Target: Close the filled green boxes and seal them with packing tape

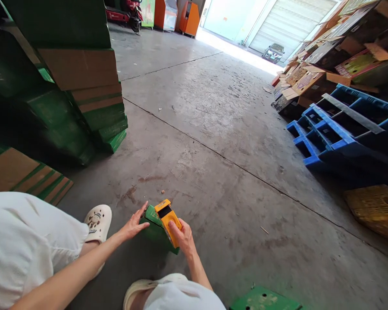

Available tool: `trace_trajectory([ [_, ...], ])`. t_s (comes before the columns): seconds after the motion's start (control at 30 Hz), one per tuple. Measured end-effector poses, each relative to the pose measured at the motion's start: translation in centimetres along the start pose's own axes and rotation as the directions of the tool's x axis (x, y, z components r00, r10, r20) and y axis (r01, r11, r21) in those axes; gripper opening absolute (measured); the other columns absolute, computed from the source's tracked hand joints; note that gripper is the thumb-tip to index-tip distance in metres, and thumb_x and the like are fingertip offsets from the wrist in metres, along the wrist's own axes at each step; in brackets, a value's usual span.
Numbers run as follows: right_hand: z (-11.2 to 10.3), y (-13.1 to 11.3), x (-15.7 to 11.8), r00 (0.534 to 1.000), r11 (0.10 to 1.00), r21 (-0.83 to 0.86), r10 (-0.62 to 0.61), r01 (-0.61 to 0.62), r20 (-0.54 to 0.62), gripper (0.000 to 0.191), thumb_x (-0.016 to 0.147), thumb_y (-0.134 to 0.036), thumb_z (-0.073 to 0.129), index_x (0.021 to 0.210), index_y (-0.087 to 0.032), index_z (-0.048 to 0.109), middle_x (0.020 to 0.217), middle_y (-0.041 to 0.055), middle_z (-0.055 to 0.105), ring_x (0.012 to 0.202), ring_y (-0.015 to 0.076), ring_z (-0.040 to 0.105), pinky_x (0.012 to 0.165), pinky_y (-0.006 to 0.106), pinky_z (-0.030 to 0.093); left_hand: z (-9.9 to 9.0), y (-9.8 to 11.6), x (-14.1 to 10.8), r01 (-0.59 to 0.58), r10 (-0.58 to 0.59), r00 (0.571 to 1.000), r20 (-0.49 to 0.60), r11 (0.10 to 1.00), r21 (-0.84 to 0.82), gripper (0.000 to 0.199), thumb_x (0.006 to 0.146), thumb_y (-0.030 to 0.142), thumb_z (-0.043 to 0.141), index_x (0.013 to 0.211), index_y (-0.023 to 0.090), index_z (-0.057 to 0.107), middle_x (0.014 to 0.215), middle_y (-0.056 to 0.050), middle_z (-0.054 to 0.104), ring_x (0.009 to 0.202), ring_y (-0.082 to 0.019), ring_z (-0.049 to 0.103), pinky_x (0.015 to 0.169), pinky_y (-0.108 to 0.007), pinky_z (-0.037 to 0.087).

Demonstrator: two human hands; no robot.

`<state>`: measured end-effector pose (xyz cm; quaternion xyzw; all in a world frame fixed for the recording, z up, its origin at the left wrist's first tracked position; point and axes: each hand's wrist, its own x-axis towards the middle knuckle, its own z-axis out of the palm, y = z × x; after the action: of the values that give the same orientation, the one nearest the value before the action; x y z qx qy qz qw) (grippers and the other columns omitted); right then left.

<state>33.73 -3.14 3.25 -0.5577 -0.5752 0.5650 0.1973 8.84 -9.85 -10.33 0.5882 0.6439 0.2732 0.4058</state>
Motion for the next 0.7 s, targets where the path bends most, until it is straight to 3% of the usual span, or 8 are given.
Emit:
trace_trajectory([
  [0.07, -0.1, 0.0, 0.1, 1.000, 1.000, -0.009, 0.006, -0.005, 0.008, 0.069, 0.077, -0.081, 0.071, 0.088, -0.013, 0.071, 0.072, 0.0008, 0.060, 0.066, 0.0153, 0.050, 0.061, 0.026, 0.038, -1.0, 0.5, 0.7, -0.016, 0.012, 0.997, 0.076, 0.998, 0.055, 0.104, 0.093, 0.032, 0.065, 0.170, 0.040, -0.005, 0.167, -0.012, 0.041, 0.153, -0.033, 0.043, 0.121, -0.058, 0.039],
  [0.13, -0.1, -0.1, 0.2, 1.000, 1.000, -0.007, 0.014, -0.014, 0.016, 0.069, 0.077, -0.081, 0.071, 0.088, -0.013, 0.070, 0.071, 0.0003, 0.059, 0.065, 0.0149, 0.049, 0.060, 0.026, 0.038, -2.0, 1.5, 1.4, -0.030, 0.010, 0.990, 0.142, 0.989, 0.144, 0.114, 0.086, 0.036, 0.075, 0.171, 0.039, -0.001, 0.176, -0.014, 0.024, 0.159, -0.037, 0.031, 0.122, -0.060, 0.036],
  [0.23, -0.2, -0.1, 0.2, 1.000, 1.000, -0.001, 0.018, -0.018, 0.010, 0.069, 0.077, -0.081, 0.071, 0.087, -0.013, 0.069, 0.070, 0.0001, 0.059, 0.065, 0.0149, 0.049, 0.060, 0.026, 0.038, -2.6, 2.7, 2.1, -0.179, 0.090, 0.956, 0.279, 0.934, 0.311, 0.136, 0.063, 0.046, 0.093, 0.171, 0.035, 0.011, 0.179, -0.017, 0.001, 0.163, -0.046, 0.011, 0.124, -0.067, 0.027],
  [0.3, -0.2, -0.1, 0.2, 1.000, 1.000, 0.005, 0.016, -0.016, 0.007, 0.069, 0.076, -0.081, 0.072, 0.087, -0.013, 0.069, 0.071, 0.0003, 0.059, 0.066, 0.0151, 0.049, 0.060, 0.026, 0.038, -2.5, 2.9, 2.4, -0.308, 0.166, 0.917, 0.363, 0.872, 0.379, 0.143, 0.052, 0.052, 0.096, 0.170, 0.031, 0.018, 0.179, -0.018, 0.006, 0.163, -0.047, 0.005, 0.125, -0.071, 0.019],
  [0.37, -0.1, -0.1, 0.3, 1.000, 1.000, 0.023, 0.017, -0.017, 0.012, 0.069, 0.076, -0.081, 0.073, 0.088, -0.013, 0.070, 0.072, 0.0007, 0.059, 0.067, 0.0152, 0.049, 0.061, 0.026, 0.039, -2.3, 2.6, 2.5, -0.393, 0.239, 0.893, 0.380, 0.827, 0.402, 0.142, 0.050, 0.055, 0.095, 0.169, 0.027, 0.021, 0.176, -0.019, 0.019, 0.164, -0.045, 0.007, 0.128, -0.068, 0.013],
  [0.53, -0.3, 0.1, 0.3, 0.999, 0.999, 0.038, 0.028, -0.029, 0.018, 0.069, 0.077, -0.080, 0.073, 0.089, -0.013, 0.069, 0.073, 0.0011, 0.059, 0.067, 0.0153, 0.049, 0.061, 0.026, 0.039, -2.7, 1.1, 3.2, -0.514, 0.392, 0.848, 0.356, 0.774, 0.371, 0.133, 0.052, 0.057, 0.089, 0.166, 0.023, 0.029, 0.165, -0.018, 0.041, 0.158, -0.040, 0.031, 0.133, -0.054, 0.008],
  [0.7, -1.1, -0.1, 0.6, 0.996, 0.997, 0.052, 0.044, -0.048, 0.074, 0.067, 0.080, -0.078, 0.072, 0.095, -0.012, 0.072, 0.075, 0.0023, 0.063, 0.067, 0.0154, 0.050, 0.061, 0.026, 0.039, -3.0, 0.3, 3.7, -0.560, 0.454, 0.824, 0.339, 0.744, 0.364, 0.116, 0.056, 0.068, 0.084, 0.157, 0.026, 0.047, 0.160, -0.016, 0.046, 0.150, -0.041, 0.038, 0.131, -0.059, 0.002],
])
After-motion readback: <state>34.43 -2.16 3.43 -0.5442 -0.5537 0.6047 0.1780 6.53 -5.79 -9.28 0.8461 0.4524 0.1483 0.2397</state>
